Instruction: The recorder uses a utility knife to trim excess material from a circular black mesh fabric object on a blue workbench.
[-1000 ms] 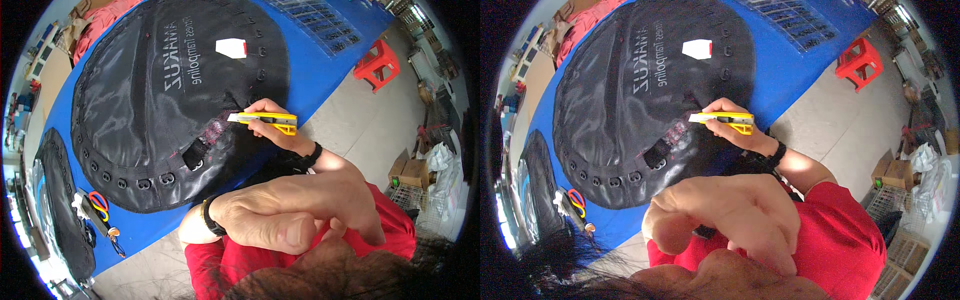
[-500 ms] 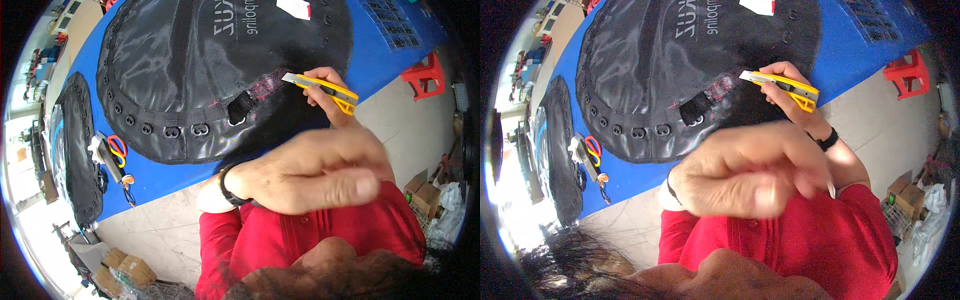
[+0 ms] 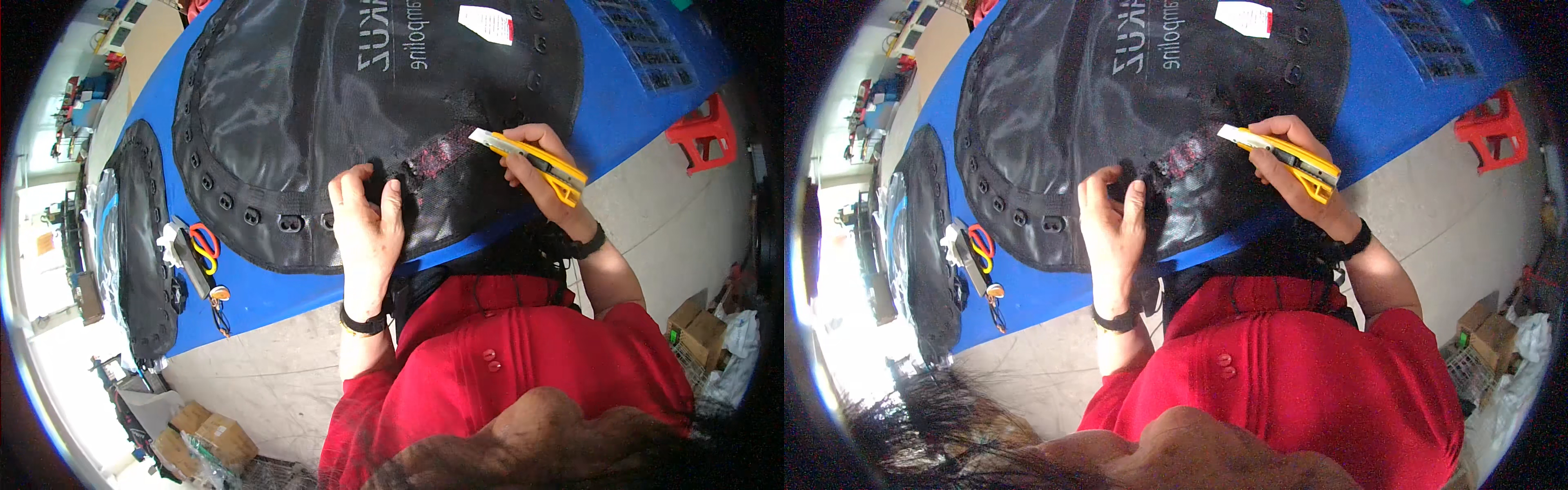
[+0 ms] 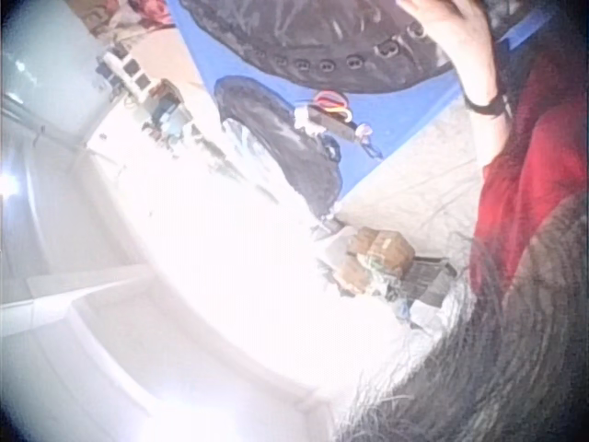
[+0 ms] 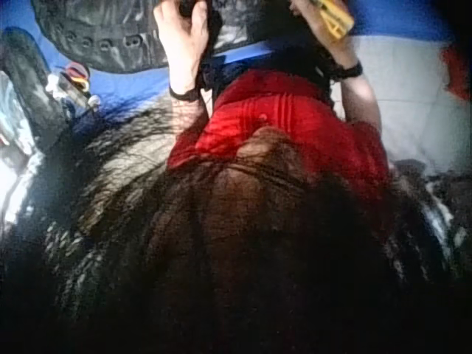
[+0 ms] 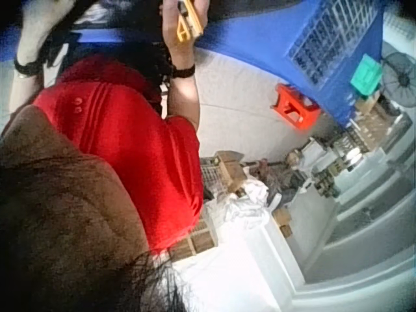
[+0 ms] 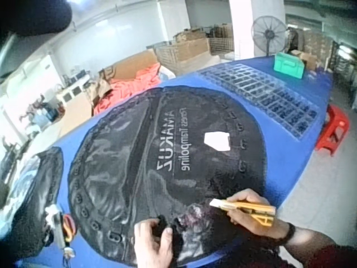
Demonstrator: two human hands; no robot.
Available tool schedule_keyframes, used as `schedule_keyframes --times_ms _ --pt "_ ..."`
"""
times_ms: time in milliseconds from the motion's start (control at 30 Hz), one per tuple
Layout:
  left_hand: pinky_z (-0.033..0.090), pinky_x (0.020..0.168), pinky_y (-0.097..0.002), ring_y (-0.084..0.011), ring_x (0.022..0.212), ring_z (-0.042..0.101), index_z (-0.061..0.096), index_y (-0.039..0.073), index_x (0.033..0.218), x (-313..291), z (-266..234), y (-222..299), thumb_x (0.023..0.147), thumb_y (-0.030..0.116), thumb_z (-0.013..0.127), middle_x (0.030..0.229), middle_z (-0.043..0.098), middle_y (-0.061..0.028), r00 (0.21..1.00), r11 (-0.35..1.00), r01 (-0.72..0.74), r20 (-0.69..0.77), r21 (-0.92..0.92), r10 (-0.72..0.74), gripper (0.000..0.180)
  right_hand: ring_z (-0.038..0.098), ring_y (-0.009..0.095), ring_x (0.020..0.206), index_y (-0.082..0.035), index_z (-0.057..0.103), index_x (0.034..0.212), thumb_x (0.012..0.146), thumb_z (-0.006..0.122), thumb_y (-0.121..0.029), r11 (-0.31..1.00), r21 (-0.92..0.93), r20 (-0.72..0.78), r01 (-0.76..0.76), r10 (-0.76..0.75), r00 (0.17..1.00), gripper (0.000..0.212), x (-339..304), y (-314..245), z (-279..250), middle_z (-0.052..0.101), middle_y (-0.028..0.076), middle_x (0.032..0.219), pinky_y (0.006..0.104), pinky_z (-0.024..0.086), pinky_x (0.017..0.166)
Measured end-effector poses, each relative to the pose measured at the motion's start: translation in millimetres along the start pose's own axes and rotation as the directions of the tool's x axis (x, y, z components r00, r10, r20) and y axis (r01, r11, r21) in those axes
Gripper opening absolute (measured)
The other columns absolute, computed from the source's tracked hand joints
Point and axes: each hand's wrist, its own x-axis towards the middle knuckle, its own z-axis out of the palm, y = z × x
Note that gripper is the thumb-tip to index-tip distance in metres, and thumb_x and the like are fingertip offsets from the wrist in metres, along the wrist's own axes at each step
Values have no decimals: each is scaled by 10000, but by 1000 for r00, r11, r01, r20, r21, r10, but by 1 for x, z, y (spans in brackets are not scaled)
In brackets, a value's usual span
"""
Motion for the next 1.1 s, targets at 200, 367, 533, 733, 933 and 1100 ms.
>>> schedule_keyframes --times_ms 200,367,533,733,933,1100 --pt "511 816 -480 -427 929 611 614 -5 1075 -1 7 2 915 234 729 1007 607 -225 999 995 -39 10 90 38 310 636 69 774 -50 584 1201 995 653 -157 994 84 -5 63 -63 998 242 9 8 -10 672 30 964 240 545 689" --pt "497 779 -492 -446 874 606 606 -23 946 0 14 13 911 304 744 958 587 -247 1000 988 -16 12 155 15 356 624 57 765 -46 584 1201 1007 649 -178 986 148 34 71 -77 996 243 13 5 -16 673 18 929 245 527 684" --pt "491 739 -501 -464 811 594 589 -29 852 6 20 18 928 317 715 907 575 -249 999 977 -22 42 211 13 376 615 59 745 -48 574 1190 1024 629 -190 980 191 12 48 -51 999 226 15 2 -20 657 14 902 241 530 659" --pt "469 666 -479 -441 697 549 545 -20 767 18 27 1 952 265 671 769 574 -231 993 987 -111 38 119 108 363 651 83 824 -55 553 1186 1026 616 -199 978 208 39 23 -32 999 224 15 4 -22 666 61 1019 254 566 718" --pt "412 476 -286 -107 521 500 520 45 728 29 21 -1 983 146 639 613 528 -9 978 978 132 184 -161 -102 299 607 58 771 -61 579 1174 1024 631 -191 974 211 -24 80 -76 997 205 10 0 -25 648 15 951 237 525 683" --pt "507 437 -240 -93 527 610 493 83 765 36 15 1 1020 130 599 640 545 6 905 832 377 352 -407 -239 281 605 53 813 -62 581 1184 1022 634 -187 970 232 -49 78 -68 996 212 2 5 -29 649 10 972 239 527 697"
